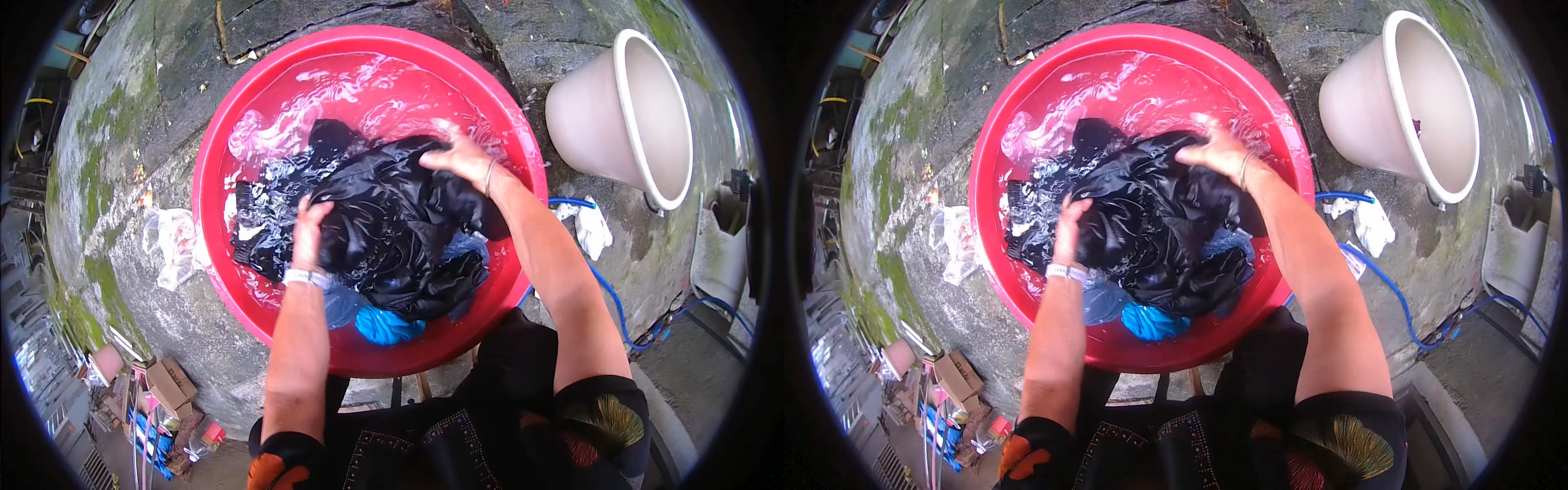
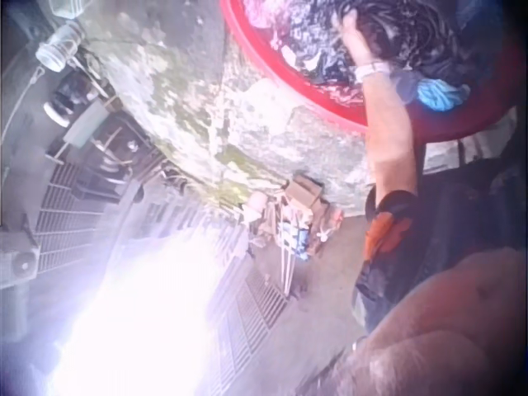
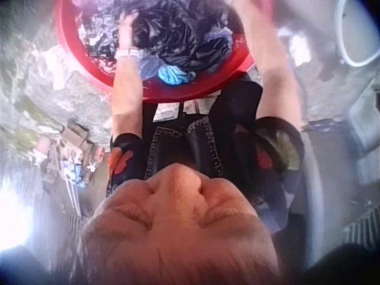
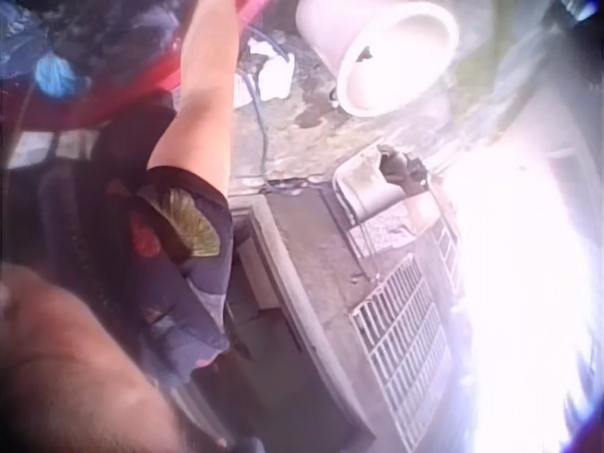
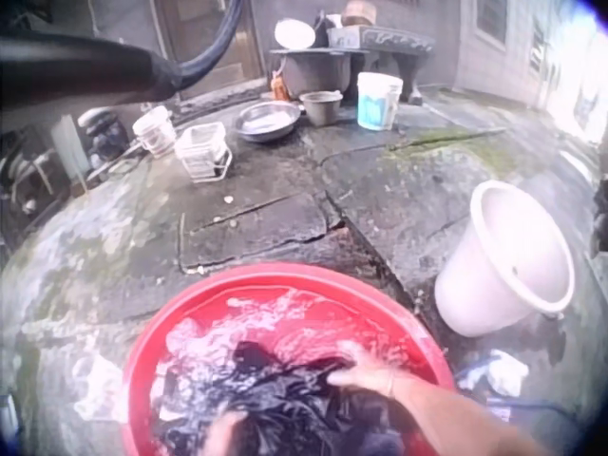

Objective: The person washes a black garment and a pair of blue jeans by hand in a red basin filled with soapy water, scrubbing, wringing out the items, and placing them into a white bucket.

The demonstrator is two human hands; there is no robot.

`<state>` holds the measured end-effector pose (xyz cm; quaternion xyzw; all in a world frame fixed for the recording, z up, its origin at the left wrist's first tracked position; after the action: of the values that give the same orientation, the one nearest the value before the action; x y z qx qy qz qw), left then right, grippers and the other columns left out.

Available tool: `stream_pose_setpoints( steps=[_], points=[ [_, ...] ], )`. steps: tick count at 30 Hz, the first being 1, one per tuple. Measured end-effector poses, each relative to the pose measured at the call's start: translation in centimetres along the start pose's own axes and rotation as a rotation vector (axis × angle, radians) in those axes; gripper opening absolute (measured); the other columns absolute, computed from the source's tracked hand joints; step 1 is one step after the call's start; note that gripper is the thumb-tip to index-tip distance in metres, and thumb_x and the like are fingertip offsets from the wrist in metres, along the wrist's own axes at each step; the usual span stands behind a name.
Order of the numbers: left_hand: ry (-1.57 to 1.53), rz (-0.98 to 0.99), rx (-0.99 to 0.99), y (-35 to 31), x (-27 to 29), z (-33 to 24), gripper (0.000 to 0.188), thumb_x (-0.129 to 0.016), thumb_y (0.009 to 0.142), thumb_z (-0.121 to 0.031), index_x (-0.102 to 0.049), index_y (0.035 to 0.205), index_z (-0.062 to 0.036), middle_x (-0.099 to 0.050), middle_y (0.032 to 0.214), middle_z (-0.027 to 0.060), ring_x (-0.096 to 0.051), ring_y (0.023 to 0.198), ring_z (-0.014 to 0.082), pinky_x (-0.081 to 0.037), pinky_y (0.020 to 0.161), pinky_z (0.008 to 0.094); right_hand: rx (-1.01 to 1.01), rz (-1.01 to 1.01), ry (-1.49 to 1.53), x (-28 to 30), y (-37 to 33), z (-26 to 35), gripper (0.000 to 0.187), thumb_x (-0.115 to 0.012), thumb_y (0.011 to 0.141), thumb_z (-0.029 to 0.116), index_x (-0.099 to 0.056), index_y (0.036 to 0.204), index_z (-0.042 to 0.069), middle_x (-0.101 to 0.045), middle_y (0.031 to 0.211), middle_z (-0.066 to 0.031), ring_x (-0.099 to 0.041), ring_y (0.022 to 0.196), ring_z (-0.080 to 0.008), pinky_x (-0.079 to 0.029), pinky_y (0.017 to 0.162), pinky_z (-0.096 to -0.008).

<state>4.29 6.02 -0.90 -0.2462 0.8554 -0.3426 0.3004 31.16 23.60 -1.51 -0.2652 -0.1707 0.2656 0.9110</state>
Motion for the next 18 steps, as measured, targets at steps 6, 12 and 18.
stream_pose_setpoints(
  steps=[6, 12, 18],
  points=[
    [0.141, 0.051, -0.066, -0.7, -1.3, 3.7, 0.053, -0.066, 0.088, -0.001, -0.049, 0.138, -0.0048, -0.065, 0.121, 0.0159, -0.068, 0.102, 0.0247, -0.057, 0.087, 0.0381, -0.066, 0.139, 0.232, -1.4, -1.7, 1.4, 0.056, -0.076, 0.083, 0.008, -0.059, 0.136, 0.003, -0.067, 0.125, -0.008, -0.06, 0.116, -0.0177, -0.044, 0.105, -0.0319],
    [-0.166, -0.054, -0.052, -4.5, -8.1, 2.8, 0.069, -0.07, 0.092, -0.035, -0.037, 0.148, -0.0122, -0.049, 0.146, 0.0097, -0.043, 0.135, 0.0251, -0.037, 0.111, 0.043, 0.107, -0.203, 0.122, -2.3, -2.5, 1.8, 0.078, -0.085, 0.074, 0.013, -0.046, 0.142, 0.004, -0.059, 0.129, -0.0144, -0.056, 0.122, -0.0278, -0.043, 0.108, -0.0371],
    [-0.335, 0.269, -0.047, -1.5, -7.1, 1.8, 0.086, -0.042, 0.089, -0.08, -0.056, 0.137, -0.0096, -0.064, 0.124, 0.0134, -0.06, 0.111, 0.0292, -0.048, 0.098, 0.0481, 0.808, -0.001, -0.481, -12.4, -13.5, 9.8, 0.029, -0.073, 0.081, 0.036, -0.065, 0.092, 0.011, -0.06, 0.094, -0.0092, -0.063, 0.091, -0.0291, -0.051, 0.078, -0.0432]
  ],
)
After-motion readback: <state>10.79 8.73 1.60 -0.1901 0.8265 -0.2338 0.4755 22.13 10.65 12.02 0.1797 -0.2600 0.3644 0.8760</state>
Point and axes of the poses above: each hand's wrist, its own y-axis towards the middle knuckle, its own x-axis out of the back of the hand, z = x × y, the point moved 4 cm from there along y, towards the middle knuckle
